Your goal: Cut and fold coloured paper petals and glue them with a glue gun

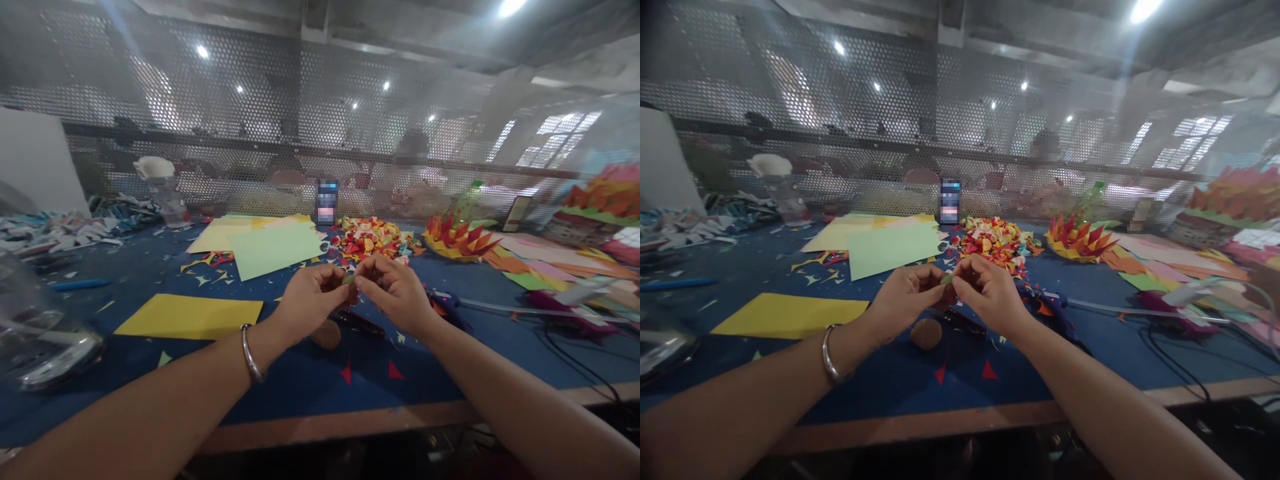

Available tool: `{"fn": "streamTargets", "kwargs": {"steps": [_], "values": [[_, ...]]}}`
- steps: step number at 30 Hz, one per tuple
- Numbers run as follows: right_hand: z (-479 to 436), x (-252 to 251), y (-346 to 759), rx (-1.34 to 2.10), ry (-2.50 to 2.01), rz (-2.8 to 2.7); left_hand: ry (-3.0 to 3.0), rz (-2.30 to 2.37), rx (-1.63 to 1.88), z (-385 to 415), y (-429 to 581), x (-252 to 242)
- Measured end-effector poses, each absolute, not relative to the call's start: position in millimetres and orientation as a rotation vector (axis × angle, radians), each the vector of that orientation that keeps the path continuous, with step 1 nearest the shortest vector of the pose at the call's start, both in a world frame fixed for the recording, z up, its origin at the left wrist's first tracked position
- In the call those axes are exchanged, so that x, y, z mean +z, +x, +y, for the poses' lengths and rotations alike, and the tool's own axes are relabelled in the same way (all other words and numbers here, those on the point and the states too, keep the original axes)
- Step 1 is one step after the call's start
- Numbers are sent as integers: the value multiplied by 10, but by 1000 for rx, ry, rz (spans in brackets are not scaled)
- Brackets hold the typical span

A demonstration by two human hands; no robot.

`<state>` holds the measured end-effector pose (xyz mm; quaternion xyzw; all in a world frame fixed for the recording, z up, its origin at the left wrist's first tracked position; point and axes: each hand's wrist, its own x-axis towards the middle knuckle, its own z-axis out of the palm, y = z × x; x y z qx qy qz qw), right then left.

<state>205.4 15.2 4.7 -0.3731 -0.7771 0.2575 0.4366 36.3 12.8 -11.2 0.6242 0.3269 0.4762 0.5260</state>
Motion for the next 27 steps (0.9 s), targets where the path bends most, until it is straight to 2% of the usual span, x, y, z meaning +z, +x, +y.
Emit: {"fn": "streamTargets", "kwargs": {"steps": [9,21,27], "values": [[182,30,2055,741,-918,-1907,1312,809,1091,107,348,-72],[205,29,2061,1042,-835,-1754,1543,754,1060,143,314,-52],[218,15,2075,1073,-815,-1725,1618,747,1003,139,281,-37]]}}
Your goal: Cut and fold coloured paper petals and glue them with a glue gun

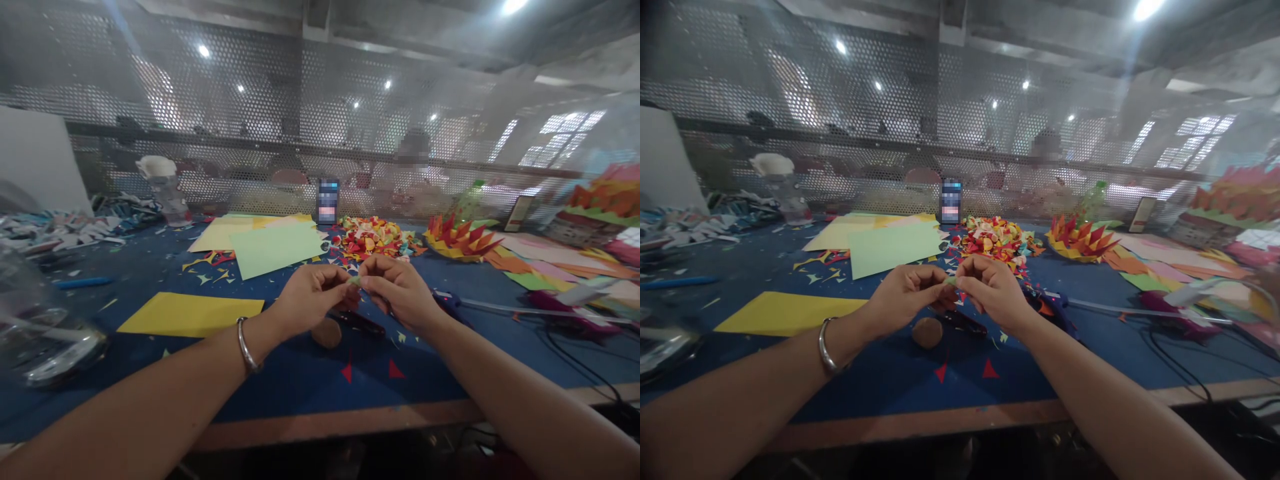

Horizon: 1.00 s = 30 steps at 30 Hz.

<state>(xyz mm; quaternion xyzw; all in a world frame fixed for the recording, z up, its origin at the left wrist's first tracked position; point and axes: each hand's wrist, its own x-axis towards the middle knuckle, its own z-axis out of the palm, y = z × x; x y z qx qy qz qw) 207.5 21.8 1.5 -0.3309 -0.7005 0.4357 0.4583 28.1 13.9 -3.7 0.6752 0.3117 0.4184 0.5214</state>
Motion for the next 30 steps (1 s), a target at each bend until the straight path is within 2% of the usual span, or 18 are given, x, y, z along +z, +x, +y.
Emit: {"fn": "streamTargets", "kwargs": {"steps": [5,14,25,30], "values": [[213,30,2068,1037,-832,-1766,1628,773,1044,155,279,-54],[199,39,2061,955,-851,-1777,1287,745,1086,116,330,-49],[148,36,2061,447,-875,-1941,973,643,1103,149,291,-8],[132,15,2062,360,-914,-1970,990,581,1095,179,252,5]]}}
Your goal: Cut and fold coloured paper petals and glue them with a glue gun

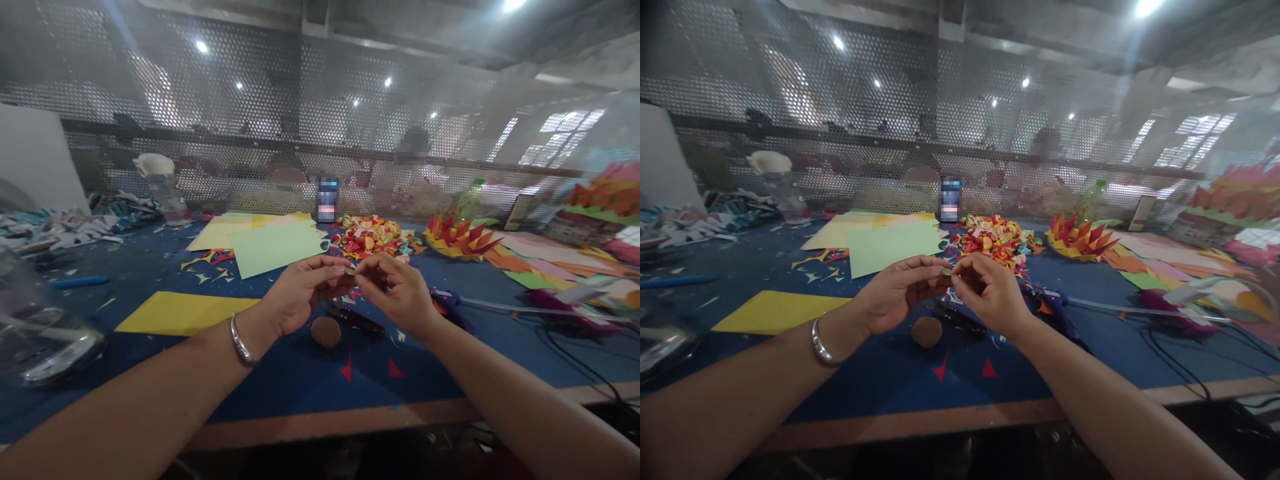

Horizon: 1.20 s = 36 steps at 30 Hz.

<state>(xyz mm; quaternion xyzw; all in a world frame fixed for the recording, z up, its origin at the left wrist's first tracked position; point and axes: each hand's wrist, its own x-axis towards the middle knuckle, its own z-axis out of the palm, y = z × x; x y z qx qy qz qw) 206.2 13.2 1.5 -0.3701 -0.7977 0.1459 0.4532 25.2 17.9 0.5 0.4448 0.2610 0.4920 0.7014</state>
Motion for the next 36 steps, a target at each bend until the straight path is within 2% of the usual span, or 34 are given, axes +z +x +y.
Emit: {"fn": "streamTargets", "kwargs": {"steps": [13,18,22,24,30,36], "values": [[147,-14,2071,373,-902,-2013,1069,665,1096,184,248,3],[145,27,2061,322,-917,-1988,1414,864,1091,207,183,42],[171,29,2076,360,-948,-1933,1938,1101,1075,277,-22,123],[193,17,2092,423,-954,-1902,2173,1245,993,324,-136,152],[208,16,2101,462,-947,-1885,2481,1533,393,466,-297,61],[190,36,2097,414,-955,-1902,2446,1394,344,551,-317,-18]]}}
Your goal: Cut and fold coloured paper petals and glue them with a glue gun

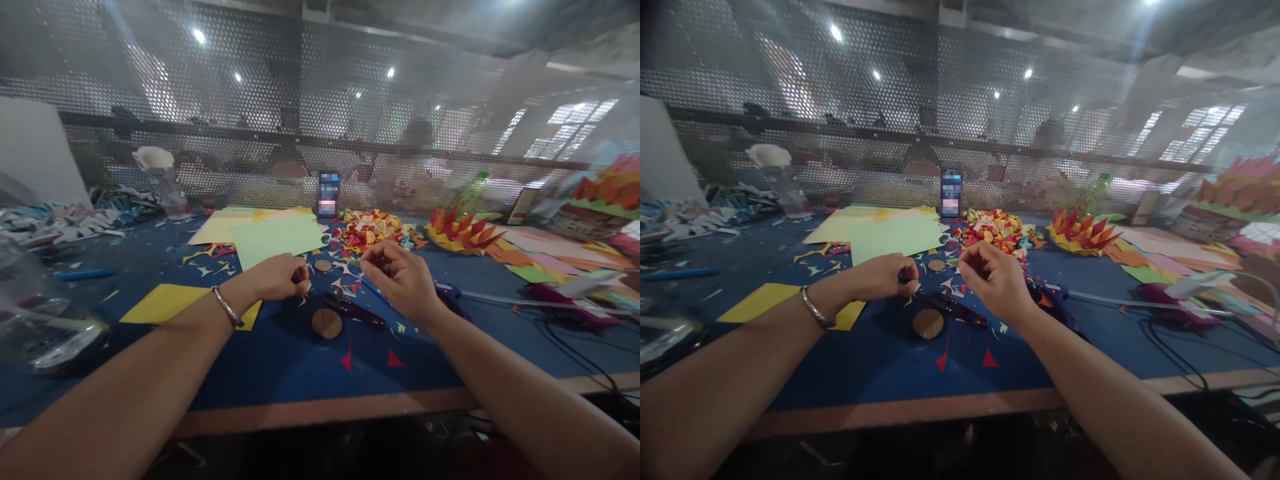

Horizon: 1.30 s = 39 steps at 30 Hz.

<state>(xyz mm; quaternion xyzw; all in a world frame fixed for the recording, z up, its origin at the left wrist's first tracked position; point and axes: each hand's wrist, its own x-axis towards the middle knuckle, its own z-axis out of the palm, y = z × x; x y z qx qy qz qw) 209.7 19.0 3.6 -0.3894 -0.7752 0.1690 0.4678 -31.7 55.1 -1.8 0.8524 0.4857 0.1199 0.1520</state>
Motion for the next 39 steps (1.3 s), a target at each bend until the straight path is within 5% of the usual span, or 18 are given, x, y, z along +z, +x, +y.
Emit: {"fn": "streamTargets", "kwargs": {"steps": [26,39], "values": [[200,22,2103,507,-952,-1984,2282,1168,329,494,-333,110],[195,7,2072,549,-914,-2024,1960,1029,924,361,-17,16]]}}
